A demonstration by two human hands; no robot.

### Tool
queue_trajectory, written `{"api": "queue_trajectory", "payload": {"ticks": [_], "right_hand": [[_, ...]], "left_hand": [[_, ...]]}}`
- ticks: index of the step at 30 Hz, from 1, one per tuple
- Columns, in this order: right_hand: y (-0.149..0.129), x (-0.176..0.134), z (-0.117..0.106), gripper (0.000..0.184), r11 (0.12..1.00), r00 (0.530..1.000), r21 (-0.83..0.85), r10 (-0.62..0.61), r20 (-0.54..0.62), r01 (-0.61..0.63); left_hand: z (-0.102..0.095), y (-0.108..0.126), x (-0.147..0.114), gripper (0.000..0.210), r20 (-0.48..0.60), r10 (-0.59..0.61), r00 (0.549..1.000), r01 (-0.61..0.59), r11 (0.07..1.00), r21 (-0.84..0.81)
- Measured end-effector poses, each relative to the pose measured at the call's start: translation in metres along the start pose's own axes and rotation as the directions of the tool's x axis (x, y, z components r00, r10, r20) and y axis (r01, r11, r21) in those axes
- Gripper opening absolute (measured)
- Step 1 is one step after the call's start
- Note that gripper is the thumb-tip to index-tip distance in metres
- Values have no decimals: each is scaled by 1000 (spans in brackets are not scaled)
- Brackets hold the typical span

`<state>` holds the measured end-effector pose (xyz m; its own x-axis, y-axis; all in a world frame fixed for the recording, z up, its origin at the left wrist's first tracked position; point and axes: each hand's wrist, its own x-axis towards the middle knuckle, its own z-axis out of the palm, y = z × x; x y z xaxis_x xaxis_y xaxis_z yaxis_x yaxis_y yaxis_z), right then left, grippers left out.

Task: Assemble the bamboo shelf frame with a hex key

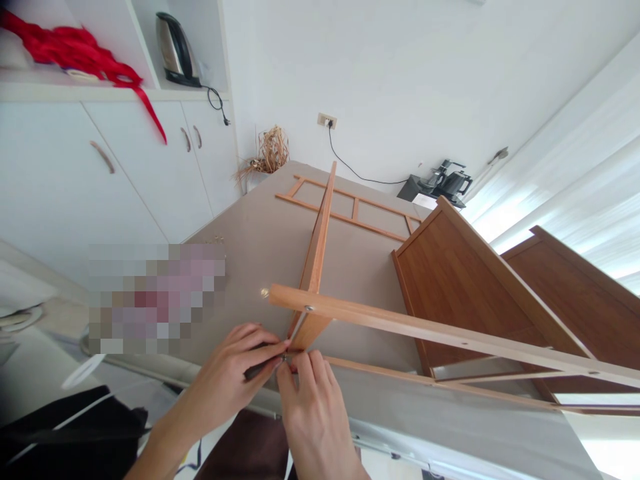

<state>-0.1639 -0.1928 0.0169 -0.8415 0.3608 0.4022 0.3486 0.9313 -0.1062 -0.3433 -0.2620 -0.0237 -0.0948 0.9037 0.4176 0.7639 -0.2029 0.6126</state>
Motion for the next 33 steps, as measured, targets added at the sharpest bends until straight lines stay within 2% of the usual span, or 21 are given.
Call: {"api": "queue_trajectory", "payload": {"ticks": [5, 10, 16, 33], "right_hand": [[1, -5, 4, 24, 998, 1000, 60, 6, -13, -5], [4, -16, 16, 16, 988, 996, 150, 33, -84, -20], [7, -23, 28, 16, 975, 993, 208, 94, -76, -77], [8, -26, 30, 14, 964, 991, 255, 97, -91, -71]], "left_hand": [[0, -1, 0, 30, 18, -12, 1000, 12, 1000, -3], [0, -3, -2, 28, 33, -18, 999, 18, 1000, 5], [0, -2, -1, 28, 37, -18, 999, 18, 1000, 11], [-1, -4, 0, 33, 43, -9, 999, 10, 1000, -22]]}}
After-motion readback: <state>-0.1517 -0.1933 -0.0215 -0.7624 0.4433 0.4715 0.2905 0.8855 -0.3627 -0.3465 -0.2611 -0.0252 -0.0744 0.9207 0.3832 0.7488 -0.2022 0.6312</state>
